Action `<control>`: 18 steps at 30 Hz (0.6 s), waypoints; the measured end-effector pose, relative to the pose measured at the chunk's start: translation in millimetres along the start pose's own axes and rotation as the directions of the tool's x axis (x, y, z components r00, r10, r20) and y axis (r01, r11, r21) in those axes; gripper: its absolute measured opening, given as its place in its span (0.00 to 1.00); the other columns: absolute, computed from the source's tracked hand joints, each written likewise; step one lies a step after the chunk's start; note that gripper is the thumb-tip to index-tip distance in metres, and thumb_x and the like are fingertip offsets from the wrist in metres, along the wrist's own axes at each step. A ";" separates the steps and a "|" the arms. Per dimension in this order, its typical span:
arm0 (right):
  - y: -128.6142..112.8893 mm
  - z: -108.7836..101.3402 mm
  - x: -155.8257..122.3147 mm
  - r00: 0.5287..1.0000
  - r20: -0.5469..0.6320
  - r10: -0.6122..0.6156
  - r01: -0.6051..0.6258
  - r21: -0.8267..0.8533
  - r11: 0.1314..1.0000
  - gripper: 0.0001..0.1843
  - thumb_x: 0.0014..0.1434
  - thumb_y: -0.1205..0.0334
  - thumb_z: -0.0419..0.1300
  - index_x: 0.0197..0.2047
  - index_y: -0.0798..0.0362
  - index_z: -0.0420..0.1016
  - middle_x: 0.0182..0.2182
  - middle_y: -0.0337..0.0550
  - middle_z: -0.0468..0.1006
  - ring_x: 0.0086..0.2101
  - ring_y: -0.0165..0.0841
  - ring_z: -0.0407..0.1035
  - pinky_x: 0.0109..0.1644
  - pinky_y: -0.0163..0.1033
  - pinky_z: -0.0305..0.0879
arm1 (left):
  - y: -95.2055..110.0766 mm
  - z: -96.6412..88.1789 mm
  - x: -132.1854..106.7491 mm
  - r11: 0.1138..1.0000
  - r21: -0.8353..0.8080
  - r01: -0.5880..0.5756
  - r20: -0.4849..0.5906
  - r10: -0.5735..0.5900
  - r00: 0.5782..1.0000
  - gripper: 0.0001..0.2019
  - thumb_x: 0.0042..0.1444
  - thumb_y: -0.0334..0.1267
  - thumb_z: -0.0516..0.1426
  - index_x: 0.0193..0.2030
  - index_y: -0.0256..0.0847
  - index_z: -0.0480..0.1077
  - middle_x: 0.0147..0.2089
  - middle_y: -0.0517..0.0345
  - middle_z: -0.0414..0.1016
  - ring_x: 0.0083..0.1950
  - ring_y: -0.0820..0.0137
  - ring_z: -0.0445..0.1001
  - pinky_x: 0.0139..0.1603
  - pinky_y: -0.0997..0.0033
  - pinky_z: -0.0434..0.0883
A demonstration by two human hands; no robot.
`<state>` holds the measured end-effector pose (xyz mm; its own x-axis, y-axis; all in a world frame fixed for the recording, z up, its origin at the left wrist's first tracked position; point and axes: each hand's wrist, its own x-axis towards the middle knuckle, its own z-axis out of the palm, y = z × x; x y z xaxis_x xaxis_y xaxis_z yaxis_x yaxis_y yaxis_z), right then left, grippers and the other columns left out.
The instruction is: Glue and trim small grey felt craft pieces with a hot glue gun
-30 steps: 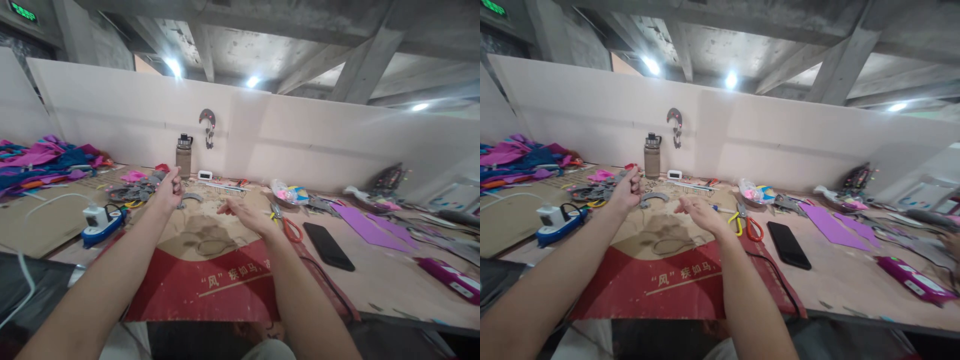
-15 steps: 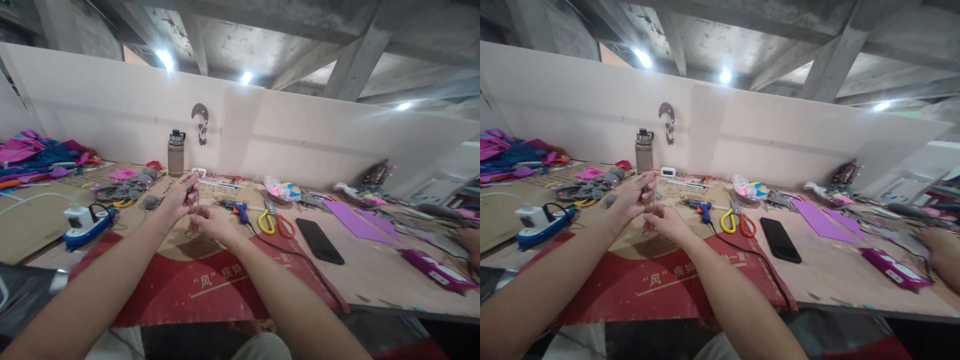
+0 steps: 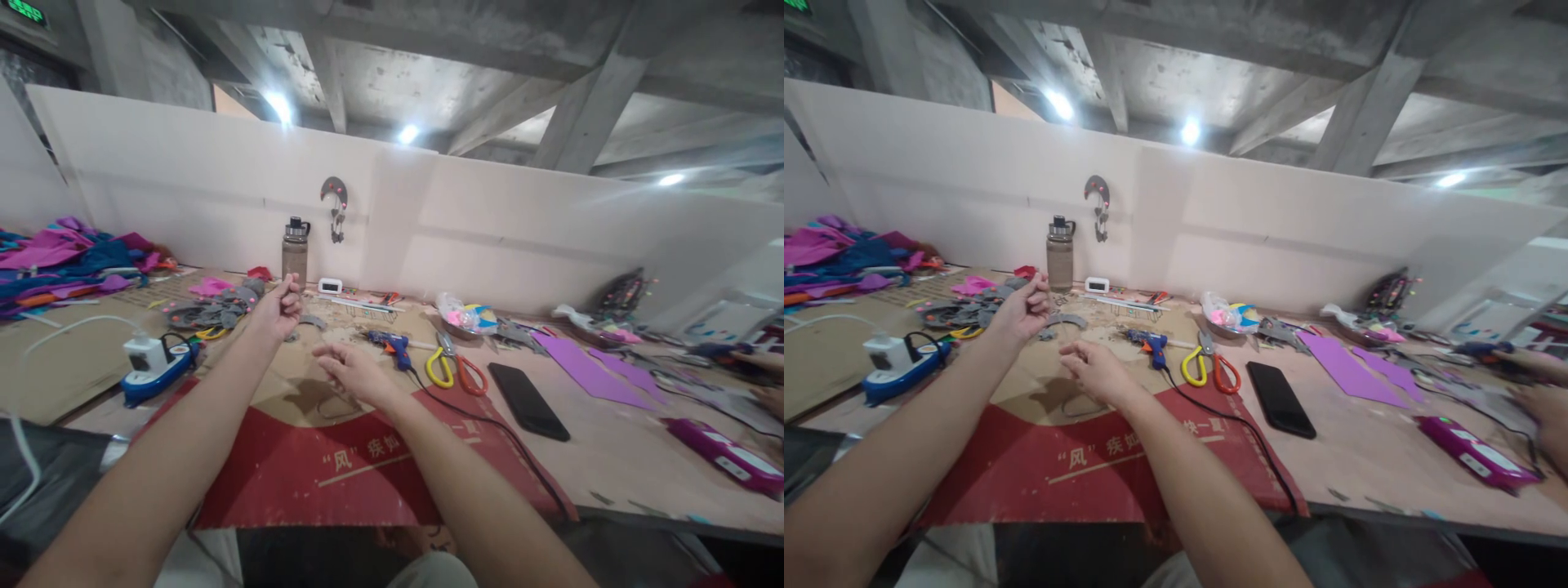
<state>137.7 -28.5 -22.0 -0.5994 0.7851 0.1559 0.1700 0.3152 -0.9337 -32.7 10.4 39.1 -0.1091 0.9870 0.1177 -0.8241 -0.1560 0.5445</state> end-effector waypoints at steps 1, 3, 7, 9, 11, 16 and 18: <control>-1.8 -0.4 -0.3 0.999 -0.038 -0.035 0.033 -0.047 0.998 0.11 0.55 0.59 0.55 0.41 0.51 0.73 0.20 0.32 0.69 0.18 0.24 0.57 0.23 0.30 0.53 | 1.9 -1.5 0.6 1.000 0.008 -0.012 -0.014 0.012 1.000 0.05 0.59 0.30 0.51 0.33 0.34 0.66 0.18 0.66 0.63 0.12 0.87 0.53 0.11 0.86 0.49; -6.2 -1.6 -1.1 0.991 -0.080 -0.110 0.097 -0.149 0.984 0.09 0.55 0.61 0.54 0.34 0.52 0.75 0.23 0.34 0.70 0.22 0.25 0.60 0.27 0.31 0.55 | 5.5 -5.5 2.6 0.999 0.029 -0.036 -0.047 0.037 0.998 0.05 0.59 0.31 0.51 0.33 0.35 0.65 0.17 0.68 0.60 0.11 0.86 0.53 0.10 0.84 0.48; -18.5 -4.7 -5.8 0.968 -0.129 -0.216 0.178 -0.257 0.950 0.14 0.56 0.64 0.51 0.24 0.53 0.74 0.24 0.36 0.70 0.28 0.27 0.63 0.34 0.32 0.56 | 11.0 -16.9 10.3 0.995 0.045 -0.089 -0.099 0.093 0.991 0.06 0.58 0.31 0.51 0.30 0.35 0.64 0.15 0.69 0.58 0.10 0.85 0.52 0.11 0.83 0.47; -24.8 -5.3 -9.4 0.951 -0.162 -0.263 0.212 -0.278 0.937 0.15 0.57 0.64 0.51 0.21 0.53 0.73 0.22 0.36 0.70 0.28 0.27 0.63 0.35 0.32 0.56 | 12.2 -22.1 14.2 0.993 0.056 -0.107 -0.119 0.113 0.986 0.06 0.58 0.30 0.51 0.29 0.35 0.64 0.14 0.70 0.57 0.10 0.85 0.51 0.10 0.82 0.47; -28.7 -4.8 -12.1 0.940 -0.165 -0.299 0.243 -0.294 0.924 0.15 0.57 0.64 0.51 0.21 0.54 0.72 0.22 0.36 0.69 0.28 0.27 0.63 0.35 0.32 0.56 | 12.2 -24.8 16.2 0.991 0.074 -0.113 -0.143 0.123 0.982 0.07 0.57 0.28 0.51 0.28 0.35 0.63 0.13 0.70 0.56 0.10 0.84 0.50 0.10 0.81 0.46; -21.1 -4.4 -10.3 0.964 -0.011 -0.266 0.245 -0.354 0.903 0.15 0.58 0.63 0.50 0.24 0.54 0.74 0.23 0.37 0.70 0.28 0.27 0.64 0.35 0.32 0.56 | 10.5 -18.2 12.2 0.988 0.087 -0.125 -0.110 0.134 0.985 0.07 0.57 0.28 0.50 0.28 0.34 0.63 0.14 0.71 0.55 0.10 0.85 0.49 0.10 0.83 0.46; -15.0 -5.7 -8.3 0.976 0.060 -0.208 0.215 -0.384 0.898 0.14 0.59 0.61 0.50 0.28 0.54 0.74 0.26 0.37 0.71 0.29 0.28 0.64 0.35 0.32 0.56 | 9.5 -12.8 8.6 0.992 0.070 -0.102 -0.033 0.104 0.994 0.07 0.57 0.28 0.50 0.29 0.33 0.64 0.14 0.71 0.56 0.10 0.86 0.50 0.10 0.83 0.46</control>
<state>144.5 -36.8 -7.4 -0.6672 0.6692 0.3271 0.3245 0.6565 -0.6810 -48.6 17.8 34.7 -0.2127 0.9661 0.1463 -0.7681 -0.2578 0.5862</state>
